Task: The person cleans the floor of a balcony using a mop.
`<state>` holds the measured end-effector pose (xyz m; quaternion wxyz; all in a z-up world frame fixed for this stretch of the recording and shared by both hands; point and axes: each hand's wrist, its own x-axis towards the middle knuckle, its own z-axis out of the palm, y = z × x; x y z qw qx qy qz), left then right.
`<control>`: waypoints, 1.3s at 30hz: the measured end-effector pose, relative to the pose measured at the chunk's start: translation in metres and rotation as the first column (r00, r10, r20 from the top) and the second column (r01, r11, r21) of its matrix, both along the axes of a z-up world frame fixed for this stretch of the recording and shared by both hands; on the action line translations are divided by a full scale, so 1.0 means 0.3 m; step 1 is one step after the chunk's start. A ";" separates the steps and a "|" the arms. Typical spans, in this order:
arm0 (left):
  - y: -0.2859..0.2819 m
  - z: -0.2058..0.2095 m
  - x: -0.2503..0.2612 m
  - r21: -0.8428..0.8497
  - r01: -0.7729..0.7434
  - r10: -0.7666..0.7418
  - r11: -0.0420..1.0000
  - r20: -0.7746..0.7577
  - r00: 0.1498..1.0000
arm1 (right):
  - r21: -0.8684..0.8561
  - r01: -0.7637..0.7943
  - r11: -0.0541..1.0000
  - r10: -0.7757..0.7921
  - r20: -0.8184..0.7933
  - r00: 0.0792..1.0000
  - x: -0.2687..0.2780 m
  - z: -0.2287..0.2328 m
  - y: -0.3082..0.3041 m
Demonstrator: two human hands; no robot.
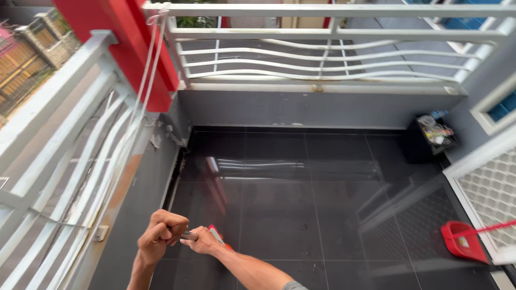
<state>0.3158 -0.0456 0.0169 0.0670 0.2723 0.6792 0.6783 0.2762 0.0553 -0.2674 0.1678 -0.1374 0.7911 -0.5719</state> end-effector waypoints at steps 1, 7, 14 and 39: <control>0.029 0.028 0.015 0.050 0.048 -0.047 0.998 -0.038 0.998 | -0.013 -0.001 1.000 0.000 -0.039 0.999 0.012 0.015 0.050; 0.369 0.115 0.137 0.198 0.309 -0.290 0.930 -0.122 0.949 | 0.002 0.121 0.993 -0.119 -0.191 0.974 0.222 0.094 0.526; 0.942 0.015 0.264 0.273 0.515 -0.525 0.812 -0.041 0.850 | 0.140 0.588 0.797 -0.453 -0.507 0.734 0.574 0.033 1.309; 0.778 -0.407 0.402 0.164 0.169 -0.218 0.972 0.353 0.910 | 0.269 0.264 0.926 -0.235 -0.133 0.963 0.736 -0.167 1.239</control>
